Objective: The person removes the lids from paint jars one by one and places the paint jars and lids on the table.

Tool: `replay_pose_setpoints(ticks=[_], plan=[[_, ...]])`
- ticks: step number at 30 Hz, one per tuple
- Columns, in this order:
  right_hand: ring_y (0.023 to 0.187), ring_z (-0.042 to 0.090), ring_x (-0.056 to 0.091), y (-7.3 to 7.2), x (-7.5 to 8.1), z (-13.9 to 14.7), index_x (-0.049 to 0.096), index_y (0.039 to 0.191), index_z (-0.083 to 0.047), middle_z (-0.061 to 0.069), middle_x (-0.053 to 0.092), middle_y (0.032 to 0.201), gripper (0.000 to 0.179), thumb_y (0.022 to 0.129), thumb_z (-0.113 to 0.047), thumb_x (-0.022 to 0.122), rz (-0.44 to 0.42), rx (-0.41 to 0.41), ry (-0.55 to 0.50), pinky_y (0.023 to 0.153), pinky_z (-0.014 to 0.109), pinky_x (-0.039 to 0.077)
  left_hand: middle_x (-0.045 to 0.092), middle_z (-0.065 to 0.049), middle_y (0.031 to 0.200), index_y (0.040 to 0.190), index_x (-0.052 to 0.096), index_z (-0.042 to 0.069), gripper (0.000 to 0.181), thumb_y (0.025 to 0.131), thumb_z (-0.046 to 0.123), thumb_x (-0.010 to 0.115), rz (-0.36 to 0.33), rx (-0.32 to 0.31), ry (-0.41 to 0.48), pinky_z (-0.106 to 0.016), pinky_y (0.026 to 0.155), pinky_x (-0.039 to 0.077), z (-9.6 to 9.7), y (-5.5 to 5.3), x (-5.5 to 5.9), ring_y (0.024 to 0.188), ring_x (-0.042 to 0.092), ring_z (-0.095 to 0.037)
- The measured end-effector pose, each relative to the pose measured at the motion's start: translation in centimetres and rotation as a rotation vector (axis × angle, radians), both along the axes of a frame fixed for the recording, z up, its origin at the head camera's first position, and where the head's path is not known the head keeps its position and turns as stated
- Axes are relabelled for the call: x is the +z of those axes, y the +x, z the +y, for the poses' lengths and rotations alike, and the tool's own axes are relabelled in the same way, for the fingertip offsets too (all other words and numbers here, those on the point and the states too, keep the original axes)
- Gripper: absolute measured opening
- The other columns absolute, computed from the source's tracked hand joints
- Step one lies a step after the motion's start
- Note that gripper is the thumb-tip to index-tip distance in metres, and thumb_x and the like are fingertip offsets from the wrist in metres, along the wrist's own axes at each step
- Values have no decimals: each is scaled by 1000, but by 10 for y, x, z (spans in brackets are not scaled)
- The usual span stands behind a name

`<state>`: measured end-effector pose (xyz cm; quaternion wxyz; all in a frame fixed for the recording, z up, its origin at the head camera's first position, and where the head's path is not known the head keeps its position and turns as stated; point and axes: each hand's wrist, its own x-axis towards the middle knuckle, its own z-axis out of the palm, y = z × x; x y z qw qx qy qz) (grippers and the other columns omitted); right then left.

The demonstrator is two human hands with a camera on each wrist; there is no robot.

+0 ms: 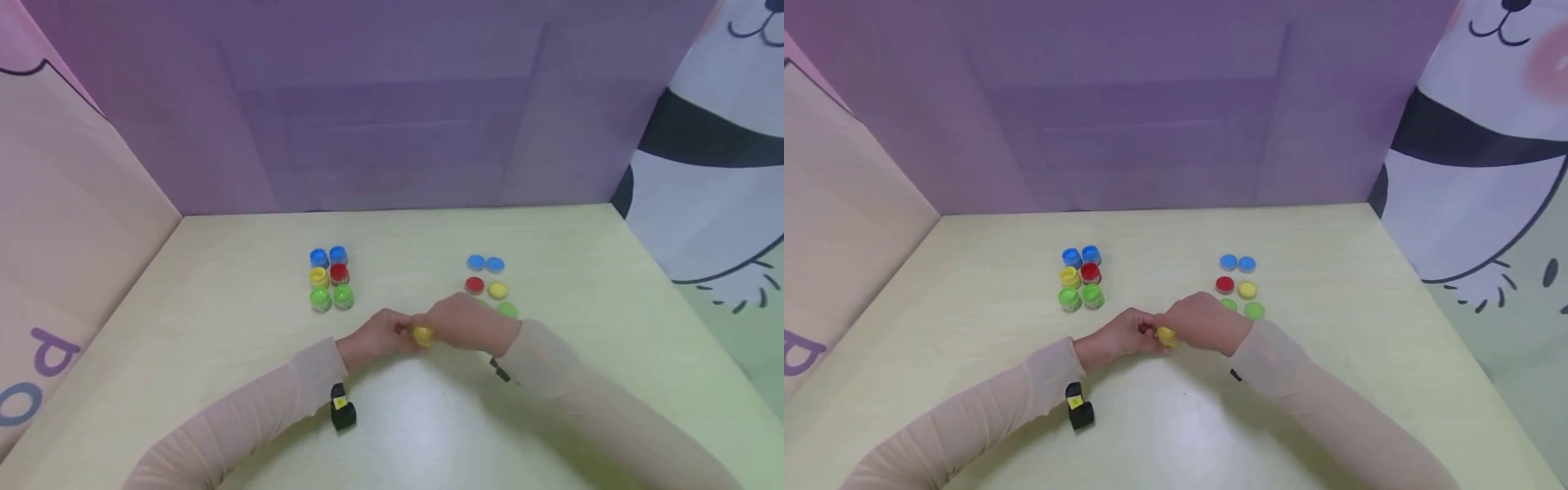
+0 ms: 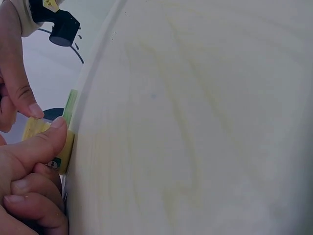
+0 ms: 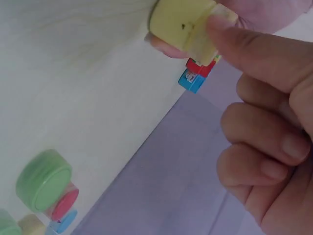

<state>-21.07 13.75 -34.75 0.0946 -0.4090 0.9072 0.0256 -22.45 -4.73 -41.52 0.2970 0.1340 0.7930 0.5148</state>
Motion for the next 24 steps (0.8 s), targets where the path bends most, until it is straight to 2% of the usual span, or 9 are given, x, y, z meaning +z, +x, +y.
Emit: replay_pose_setpoints(ticks=[2, 5, 7, 10, 13, 15, 19, 24], plan=[[48, 9, 25, 0, 0, 2, 59, 124, -22, -7, 30, 54, 40, 87, -7, 62, -6, 19, -47, 47, 20, 23, 69, 1, 105, 107, 71, 15, 28, 79, 15, 75, 0, -2, 3, -33, 93, 44, 1, 0, 1, 95, 58, -11], [49, 8, 33, 1, -1, 1, 60, 114, -15, -8, 38, 57, 28, 87, -17, 66, -60, -22, -141, 47, 19, 28, 69, 1, 98, 106, 71, 12, 25, 81, 11, 73, 2, -10, 6, -31, 90, 45, 1, 1, 3, 89, 57, -11], [50, 9, 37, 3, -2, -1, 57, 102, -12, -6, 42, 59, 25, 87, -28, 67, -91, -104, -192, 46, 20, 30, 70, 0, 97, 107, 70, 11, 25, 82, 10, 71, 4, -15, 8, -31, 90, 45, 0, 1, 4, 88, 57, -11], [49, 11, 37, 6, -2, -7, 53, 87, -9, -2, 41, 58, 35, 86, -42, 65, -104, -271, -199, 44, 22, 29, 70, -2, 100, 111, 69, 12, 28, 83, 9, 70, 18, -13, 4, -33, 92, 45, 0, 0, 4, 93, 60, -12], [50, 13, 38, 9, -2, -12, 51, 77, -9, 0, 43, 59, 42, 85, -48, 64, -145, -410, -194, 45, 24, 30, 69, -3, 107, 114, 68, 12, 32, 82, 9, 71, 37, -5, -1, -35, 95, 44, 0, 0, 4, 100, 61, -14], [51, 14, 40, 10, -3, -15, 50, 75, -9, 1, 45, 61, 42, 85, -48, 64, -173, -462, -193, 45, 25, 31, 69, -3, 109, 114, 68, 13, 32, 82, 9, 71, 34, -2, -6, -36, 96, 43, 0, 0, 3, 103, 60, -15], [51, 14, 41, 10, -5, -19, 51, 76, -9, 2, 47, 61, 41, 85, -47, 63, -165, -501, -168, 45, 26, 32, 69, -1, 108, 113, 69, 16, 30, 83, 11, 71, 11, -6, -3, -38, 98, 42, 0, 0, 2, 105, 60, -15], [52, 15, 42, 7, -6, -23, 54, 81, -7, 2, 47, 61, 38, 84, -43, 65, -152, -492, -129, 45, 25, 33, 69, 1, 107, 111, 70, 17, 27, 85, 11, 69, -7, -12, 3, -39, 99, 41, 0, 0, 1, 104, 60, -14]])
